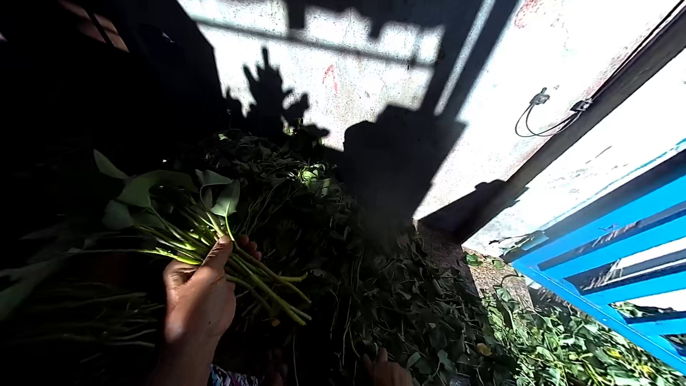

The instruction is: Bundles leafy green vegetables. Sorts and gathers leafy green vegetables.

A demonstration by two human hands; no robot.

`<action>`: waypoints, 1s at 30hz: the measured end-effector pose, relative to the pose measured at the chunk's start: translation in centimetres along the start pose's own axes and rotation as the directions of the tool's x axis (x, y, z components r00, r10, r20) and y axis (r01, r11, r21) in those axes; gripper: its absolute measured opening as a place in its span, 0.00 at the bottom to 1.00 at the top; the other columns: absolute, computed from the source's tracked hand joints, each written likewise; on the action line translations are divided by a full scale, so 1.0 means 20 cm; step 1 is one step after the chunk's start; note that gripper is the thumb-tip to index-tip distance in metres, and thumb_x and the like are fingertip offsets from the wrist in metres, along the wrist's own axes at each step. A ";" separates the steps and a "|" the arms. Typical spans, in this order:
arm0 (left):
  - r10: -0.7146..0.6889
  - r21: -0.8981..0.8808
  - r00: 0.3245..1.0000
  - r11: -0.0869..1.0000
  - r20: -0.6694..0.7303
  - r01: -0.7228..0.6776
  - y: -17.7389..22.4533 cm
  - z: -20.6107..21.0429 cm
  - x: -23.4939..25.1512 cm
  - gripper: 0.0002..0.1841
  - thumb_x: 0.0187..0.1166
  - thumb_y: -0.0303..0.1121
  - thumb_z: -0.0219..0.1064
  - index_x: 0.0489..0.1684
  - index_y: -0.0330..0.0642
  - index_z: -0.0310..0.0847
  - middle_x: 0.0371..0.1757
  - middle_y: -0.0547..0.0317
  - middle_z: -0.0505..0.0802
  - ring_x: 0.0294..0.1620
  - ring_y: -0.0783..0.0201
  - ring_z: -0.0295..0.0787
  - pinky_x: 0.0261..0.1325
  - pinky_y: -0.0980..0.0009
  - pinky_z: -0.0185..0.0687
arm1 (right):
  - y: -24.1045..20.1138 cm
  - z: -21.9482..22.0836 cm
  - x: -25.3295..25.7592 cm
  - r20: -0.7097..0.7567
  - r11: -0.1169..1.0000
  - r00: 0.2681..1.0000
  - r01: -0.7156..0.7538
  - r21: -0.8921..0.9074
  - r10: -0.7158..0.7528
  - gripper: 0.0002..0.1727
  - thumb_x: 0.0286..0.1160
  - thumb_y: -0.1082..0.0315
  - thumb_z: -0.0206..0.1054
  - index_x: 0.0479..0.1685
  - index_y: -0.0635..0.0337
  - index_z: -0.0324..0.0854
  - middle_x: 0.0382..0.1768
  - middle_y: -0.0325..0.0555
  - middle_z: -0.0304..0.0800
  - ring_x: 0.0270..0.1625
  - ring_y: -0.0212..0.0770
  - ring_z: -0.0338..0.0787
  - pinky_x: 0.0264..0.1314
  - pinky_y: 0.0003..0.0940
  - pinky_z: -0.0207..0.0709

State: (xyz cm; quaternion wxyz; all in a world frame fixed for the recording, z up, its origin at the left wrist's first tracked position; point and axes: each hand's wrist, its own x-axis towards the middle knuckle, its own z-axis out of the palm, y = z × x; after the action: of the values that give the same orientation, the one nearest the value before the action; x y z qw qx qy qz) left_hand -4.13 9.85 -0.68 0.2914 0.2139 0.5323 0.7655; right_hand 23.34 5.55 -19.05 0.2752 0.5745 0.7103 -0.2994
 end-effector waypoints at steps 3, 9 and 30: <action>-0.156 0.023 0.986 0.988 0.057 0.155 -0.02 0.02 -0.04 0.07 0.88 0.22 0.56 0.54 0.35 0.78 0.36 0.46 0.96 0.31 0.52 0.97 0.35 0.57 0.97 | -0.08 -0.12 0.29 -0.105 0.962 0.994 0.044 0.270 -0.016 0.21 0.87 0.56 0.56 0.66 0.57 0.85 0.67 0.61 0.86 0.64 0.63 0.89 0.63 0.66 0.80; -0.367 -0.003 0.928 0.930 0.064 0.368 -0.04 0.07 -0.06 0.07 0.90 0.25 0.57 0.55 0.32 0.75 0.31 0.42 0.91 0.27 0.49 0.94 0.35 0.53 0.96 | -0.21 -0.06 0.76 -0.297 0.576 0.756 -0.128 0.807 0.583 0.26 0.80 0.67 0.63 0.76 0.65 0.70 0.73 0.66 0.75 0.68 0.61 0.86 0.64 0.54 0.85; -0.424 0.071 0.889 0.906 0.174 0.418 -0.06 0.08 -0.12 0.07 0.85 0.17 0.57 0.55 0.30 0.73 0.37 0.41 0.95 0.32 0.50 0.96 0.35 0.58 0.96 | -0.03 -0.23 0.58 -0.590 0.471 0.581 0.363 0.804 0.560 0.20 0.81 0.68 0.54 0.60 0.74 0.82 0.52 0.67 0.89 0.57 0.62 0.89 0.61 0.63 0.79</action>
State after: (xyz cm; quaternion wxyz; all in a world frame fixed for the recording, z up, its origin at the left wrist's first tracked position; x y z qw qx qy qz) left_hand -1.15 9.67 -1.41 0.4952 0.1682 0.5486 0.6523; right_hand 20.37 16.34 -24.49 -0.3936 0.7424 0.4505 -0.3016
